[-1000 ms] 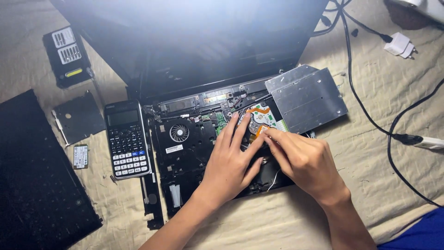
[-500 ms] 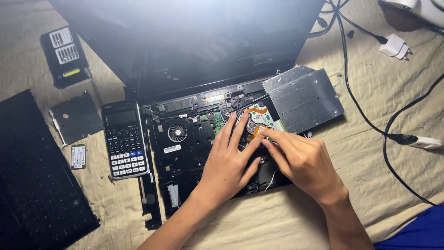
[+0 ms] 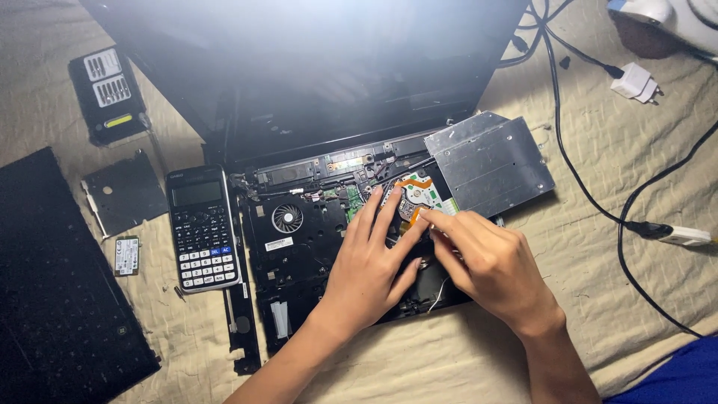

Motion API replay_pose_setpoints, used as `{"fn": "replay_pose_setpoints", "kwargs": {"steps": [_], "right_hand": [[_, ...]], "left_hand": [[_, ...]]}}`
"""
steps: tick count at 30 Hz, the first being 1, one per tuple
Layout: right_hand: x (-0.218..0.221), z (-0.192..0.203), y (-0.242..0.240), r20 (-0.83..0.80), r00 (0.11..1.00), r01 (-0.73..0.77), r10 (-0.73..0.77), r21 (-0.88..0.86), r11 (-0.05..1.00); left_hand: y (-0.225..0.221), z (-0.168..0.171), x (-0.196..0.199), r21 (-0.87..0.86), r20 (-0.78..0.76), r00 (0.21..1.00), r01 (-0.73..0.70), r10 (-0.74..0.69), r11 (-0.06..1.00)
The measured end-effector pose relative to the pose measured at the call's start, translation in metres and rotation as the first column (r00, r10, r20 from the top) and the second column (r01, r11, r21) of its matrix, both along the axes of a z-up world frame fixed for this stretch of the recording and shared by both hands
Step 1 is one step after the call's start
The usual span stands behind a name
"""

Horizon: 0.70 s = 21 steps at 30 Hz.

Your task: Repairing a laptop by connecting internal ribbon cables and components using a small tool.

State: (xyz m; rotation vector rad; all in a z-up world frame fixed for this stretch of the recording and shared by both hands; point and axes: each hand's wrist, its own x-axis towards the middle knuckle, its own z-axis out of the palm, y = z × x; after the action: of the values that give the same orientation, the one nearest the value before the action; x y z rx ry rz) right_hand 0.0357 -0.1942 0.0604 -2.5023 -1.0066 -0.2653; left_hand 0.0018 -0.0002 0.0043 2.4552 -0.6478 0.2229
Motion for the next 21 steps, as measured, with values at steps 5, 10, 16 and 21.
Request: {"fn": "replay_pose_setpoints", "kwargs": {"steps": [5, 10, 16, 21], "right_hand": [[0.002, 0.006, 0.004, 0.000, 0.999, 0.046, -0.046, -0.008, 0.999], [0.001, -0.002, -0.002, -0.023, 1.000, 0.012, -0.011, 0.013, 1.000], [0.003, -0.002, 0.001, -0.285, 0.952, 0.156, -0.111, 0.140, 0.978], [0.019, 0.010, -0.015, -0.443, 0.896, 0.137, 0.041, 0.362, 0.922]], "left_hand": [[0.000, -0.002, -0.001, 0.011, -0.009, 1.000, 0.001, -0.001, 1.000], [0.000, 0.001, 0.000, 0.003, -0.005, 1.000, 0.004, -0.004, 1.000], [0.000, 0.000, -0.001, 0.026, -0.013, 1.000, 0.004, -0.004, 1.000], [0.000, 0.001, 0.001, 0.037, -0.009, 1.000, 0.004, -0.004, 0.999]]}}
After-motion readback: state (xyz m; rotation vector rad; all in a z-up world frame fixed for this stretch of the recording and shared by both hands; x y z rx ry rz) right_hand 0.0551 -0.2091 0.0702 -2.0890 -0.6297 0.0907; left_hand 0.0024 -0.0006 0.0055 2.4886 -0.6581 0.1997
